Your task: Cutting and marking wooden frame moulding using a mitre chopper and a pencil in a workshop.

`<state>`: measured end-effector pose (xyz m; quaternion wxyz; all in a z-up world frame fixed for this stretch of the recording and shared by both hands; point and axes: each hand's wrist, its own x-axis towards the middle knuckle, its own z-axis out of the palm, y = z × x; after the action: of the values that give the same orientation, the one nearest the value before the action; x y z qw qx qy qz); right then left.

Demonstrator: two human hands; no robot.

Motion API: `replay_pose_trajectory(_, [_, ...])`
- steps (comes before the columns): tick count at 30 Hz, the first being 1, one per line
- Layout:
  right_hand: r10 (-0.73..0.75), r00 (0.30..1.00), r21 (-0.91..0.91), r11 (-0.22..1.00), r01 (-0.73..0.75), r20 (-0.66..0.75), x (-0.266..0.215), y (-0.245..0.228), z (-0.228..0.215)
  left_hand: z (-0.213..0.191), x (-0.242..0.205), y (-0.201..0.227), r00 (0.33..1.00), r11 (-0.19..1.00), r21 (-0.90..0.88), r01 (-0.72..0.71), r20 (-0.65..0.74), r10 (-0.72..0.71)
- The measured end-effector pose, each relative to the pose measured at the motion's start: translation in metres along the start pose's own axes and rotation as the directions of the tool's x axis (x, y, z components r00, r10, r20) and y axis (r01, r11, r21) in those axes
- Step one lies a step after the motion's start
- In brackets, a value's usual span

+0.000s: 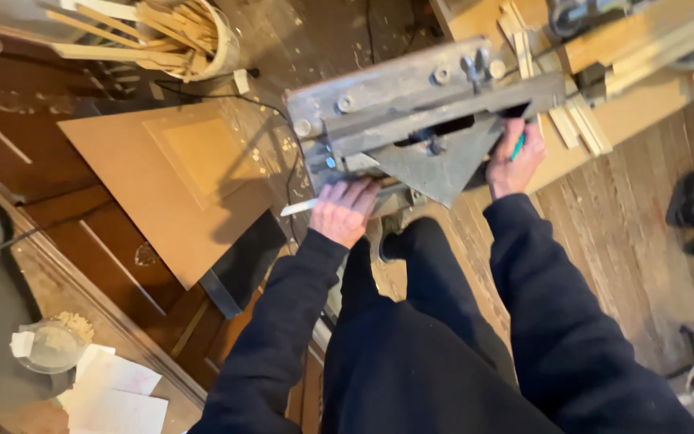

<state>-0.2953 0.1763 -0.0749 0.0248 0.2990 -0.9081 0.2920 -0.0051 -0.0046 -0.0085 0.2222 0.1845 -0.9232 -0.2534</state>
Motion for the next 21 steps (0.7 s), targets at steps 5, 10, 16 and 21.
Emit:
replay_pose_trajectory(5, [0.161,0.987,0.284,0.946,-0.158,0.013,0.016,-0.039,-0.01,-0.005,0.003,-0.001,1.0,1.0,0.014,-0.022,-0.001,0.022])
replay_pose_trajectory(10, [-0.046,0.999,0.345,0.937,0.052,-0.025,0.01,-0.029,-0.012,-0.004,-0.001,0.003,1.0,1.0,0.016,-0.027,0.006,0.027])
replay_pose_trajectory(16, [0.295,0.956,0.697,0.683,-0.219,0.011,-0.007,0.052,0.027,-0.001,-0.001,0.0,0.999,0.999,0.033,-0.037,0.028,0.036])
replay_pose_trajectory(21, [0.137,0.986,0.374,0.913,-0.161,0.091,-0.001,0.009,0.002,-0.001,-0.004,0.003,0.999,0.999,0.04,-0.037,0.029,0.036])
